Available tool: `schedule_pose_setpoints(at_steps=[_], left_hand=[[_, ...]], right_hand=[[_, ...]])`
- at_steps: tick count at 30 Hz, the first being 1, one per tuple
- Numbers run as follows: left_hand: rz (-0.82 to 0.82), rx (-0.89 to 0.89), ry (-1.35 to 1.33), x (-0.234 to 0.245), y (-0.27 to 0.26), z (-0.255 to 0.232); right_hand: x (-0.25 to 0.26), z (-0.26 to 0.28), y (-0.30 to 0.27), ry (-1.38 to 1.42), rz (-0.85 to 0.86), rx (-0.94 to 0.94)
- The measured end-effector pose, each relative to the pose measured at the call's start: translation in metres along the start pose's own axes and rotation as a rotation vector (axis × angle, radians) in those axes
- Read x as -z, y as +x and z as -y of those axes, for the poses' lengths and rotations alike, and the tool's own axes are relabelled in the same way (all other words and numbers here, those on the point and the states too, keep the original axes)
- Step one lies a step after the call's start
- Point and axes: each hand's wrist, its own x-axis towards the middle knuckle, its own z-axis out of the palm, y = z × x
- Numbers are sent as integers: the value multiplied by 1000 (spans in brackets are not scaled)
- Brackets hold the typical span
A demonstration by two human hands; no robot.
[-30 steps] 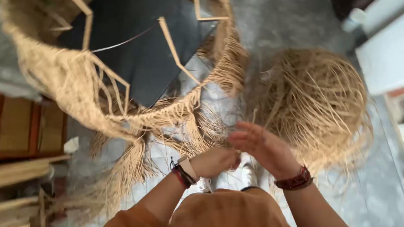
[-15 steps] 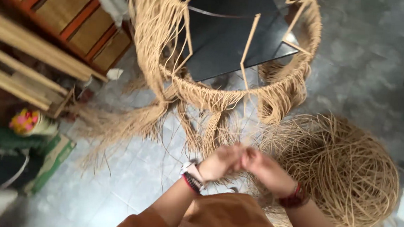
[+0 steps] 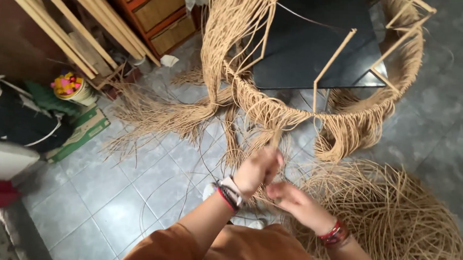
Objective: Weaving and tying straw fibers around a metal frame to create a decorative object
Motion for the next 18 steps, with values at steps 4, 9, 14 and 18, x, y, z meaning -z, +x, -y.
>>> schedule_pose_setpoints(at_steps=[4,9,14,18], left_hand=[[615,-163,736,47,-10,71],[724,111,590,-10,-22,-17],[107,38,-208,-20,19,-32],[30,21,-90,-13,4,-4]], right_hand=[[23,21,22,54,-222,309],[18,-2,28,594,-187,292],[-11,-75,11,122,-64,-188],[-3,-26,11,153,-36,-20]])
